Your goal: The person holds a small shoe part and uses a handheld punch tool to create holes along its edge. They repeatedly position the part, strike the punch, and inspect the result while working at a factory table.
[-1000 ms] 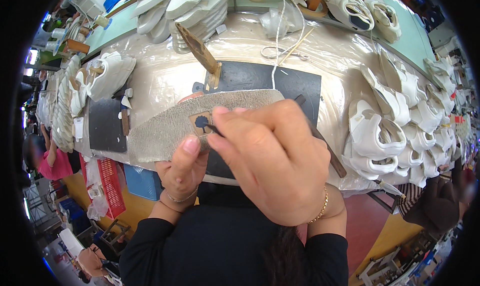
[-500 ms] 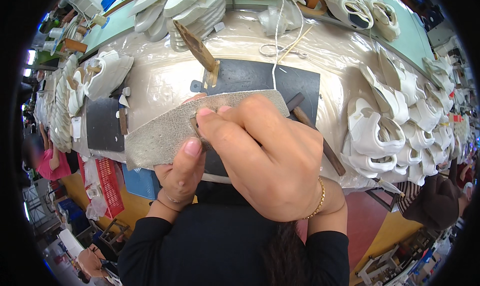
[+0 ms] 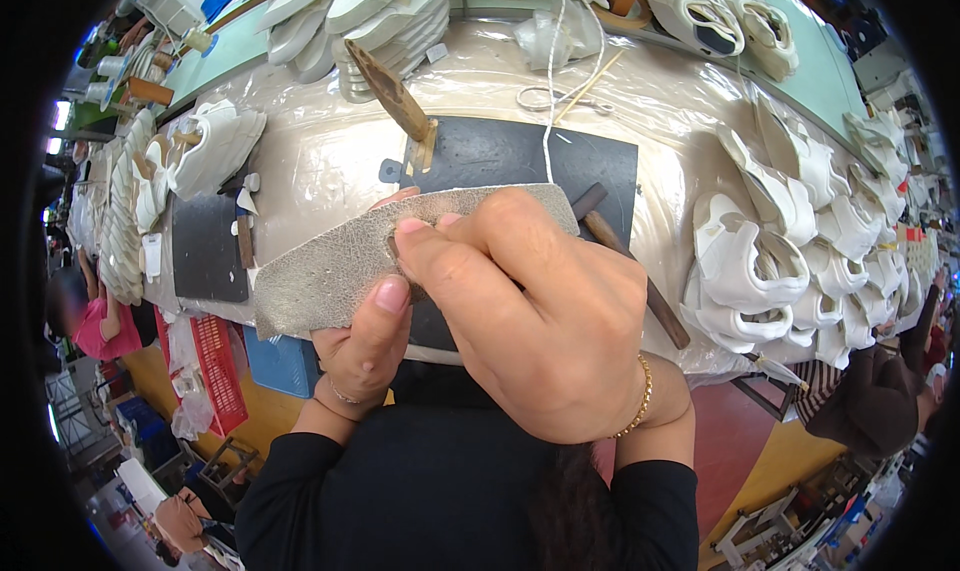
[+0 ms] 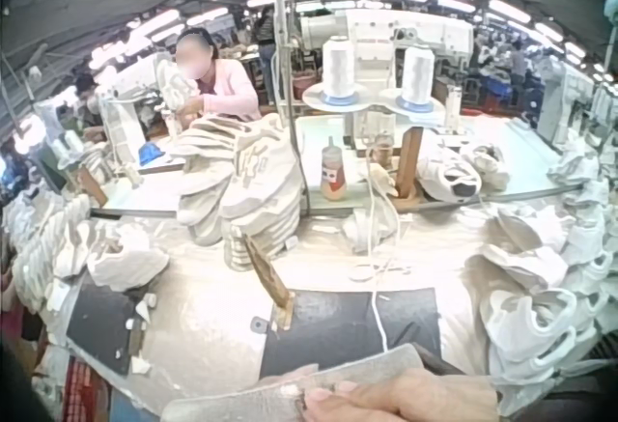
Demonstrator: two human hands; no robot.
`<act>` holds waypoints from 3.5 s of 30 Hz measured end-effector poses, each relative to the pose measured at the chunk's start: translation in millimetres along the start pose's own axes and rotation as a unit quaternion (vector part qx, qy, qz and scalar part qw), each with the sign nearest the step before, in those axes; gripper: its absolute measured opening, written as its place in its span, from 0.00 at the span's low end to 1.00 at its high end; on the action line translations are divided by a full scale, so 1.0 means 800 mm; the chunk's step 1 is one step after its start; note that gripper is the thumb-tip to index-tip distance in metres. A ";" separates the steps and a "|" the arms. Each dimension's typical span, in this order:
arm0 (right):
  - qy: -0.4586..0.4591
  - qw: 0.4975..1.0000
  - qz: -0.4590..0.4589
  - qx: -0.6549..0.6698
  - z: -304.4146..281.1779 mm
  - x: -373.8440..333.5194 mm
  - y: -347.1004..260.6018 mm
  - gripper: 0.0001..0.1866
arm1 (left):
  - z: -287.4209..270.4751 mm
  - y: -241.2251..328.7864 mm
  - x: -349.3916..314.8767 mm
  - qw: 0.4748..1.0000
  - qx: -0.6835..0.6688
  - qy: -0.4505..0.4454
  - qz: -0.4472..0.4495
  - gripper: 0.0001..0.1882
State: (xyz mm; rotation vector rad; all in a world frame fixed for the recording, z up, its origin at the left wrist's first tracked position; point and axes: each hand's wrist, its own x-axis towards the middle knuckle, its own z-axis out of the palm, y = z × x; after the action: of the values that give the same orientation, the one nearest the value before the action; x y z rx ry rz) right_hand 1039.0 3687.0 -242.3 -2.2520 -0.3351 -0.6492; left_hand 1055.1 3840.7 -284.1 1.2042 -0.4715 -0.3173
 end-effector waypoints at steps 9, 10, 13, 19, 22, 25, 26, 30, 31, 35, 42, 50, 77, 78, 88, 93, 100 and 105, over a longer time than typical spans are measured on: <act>-0.005 1.000 0.005 -0.008 0.000 0.000 -0.002 0.12 | 0.002 0.001 -0.001 1.000 0.021 0.014 0.008 0.23; -0.006 1.000 0.007 -0.011 0.001 0.000 -0.003 0.12 | 0.002 0.001 -0.002 1.000 0.022 0.017 0.007 0.23; -0.009 1.000 0.009 -0.015 0.001 0.000 -0.004 0.12 | 0.001 0.002 -0.002 0.999 0.049 0.015 0.016 0.23; -0.011 1.000 0.005 -0.024 0.000 0.001 -0.003 0.11 | -0.002 -0.003 0.002 0.995 0.088 0.018 0.050 0.22; -0.011 0.999 0.003 -0.030 0.000 0.000 -0.002 0.11 | -0.002 -0.003 -0.001 0.993 0.115 0.030 0.027 0.22; -0.016 0.999 0.002 -0.041 -0.001 0.000 -0.001 0.10 | -0.004 -0.005 -0.001 0.984 0.172 0.029 0.034 0.23; -0.016 0.999 0.001 -0.046 -0.001 -0.001 -0.001 0.10 | -0.004 -0.006 0.000 0.977 0.204 0.024 0.050 0.23; -0.020 0.998 0.010 -0.058 -0.002 -0.002 0.000 0.10 | -0.002 -0.011 0.003 0.964 0.247 0.031 0.092 0.23; -0.019 0.998 0.010 -0.060 -0.002 -0.002 0.000 0.10 | -0.001 -0.011 0.003 0.958 0.265 0.032 0.102 0.23; -0.013 0.999 0.018 -0.047 0.000 -0.005 0.002 0.10 | -0.004 -0.009 0.004 0.946 0.306 0.016 0.103 0.23; -0.004 0.999 0.050 0.009 -0.001 -0.007 0.002 0.11 | 0.005 -0.006 0.003 1.000 0.020 0.006 0.018 0.26; 0.009 1.000 0.028 0.004 -0.004 -0.006 0.001 0.13 | 0.009 0.003 0.004 0.998 -0.056 -0.018 -0.002 0.28; -0.007 0.999 0.018 -0.036 -0.003 -0.006 0.005 0.12 | 0.003 -0.006 0.002 0.993 0.113 0.026 0.019 0.24; -0.010 0.999 0.020 -0.041 -0.004 -0.006 0.005 0.12 | 0.002 -0.006 0.002 0.990 0.140 0.024 0.023 0.24; -0.001 0.999 0.042 -0.028 -0.003 -0.007 0.008 0.10 | 0.010 -0.010 0.004 0.995 0.093 0.041 0.005 0.23; 0.020 0.998 0.059 -0.001 -0.010 -0.006 0.007 0.11 | 0.011 -0.007 0.004 0.999 0.018 0.038 0.010 0.23; 0.005 0.999 0.050 -0.013 -0.012 -0.008 0.004 0.12 | 0.009 -0.005 0.004 0.999 0.042 0.017 0.022 0.23; 0.001 0.998 0.055 -0.017 -0.011 -0.009 0.002 0.12 | 0.011 -0.003 0.003 0.999 0.035 0.018 0.009 0.23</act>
State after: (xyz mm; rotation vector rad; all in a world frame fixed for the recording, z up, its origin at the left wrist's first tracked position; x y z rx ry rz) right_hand 1030.3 3679.2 -242.3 -2.2842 -0.1983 -0.6029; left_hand 1052.8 3831.6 -283.3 1.2708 -0.4657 -0.2659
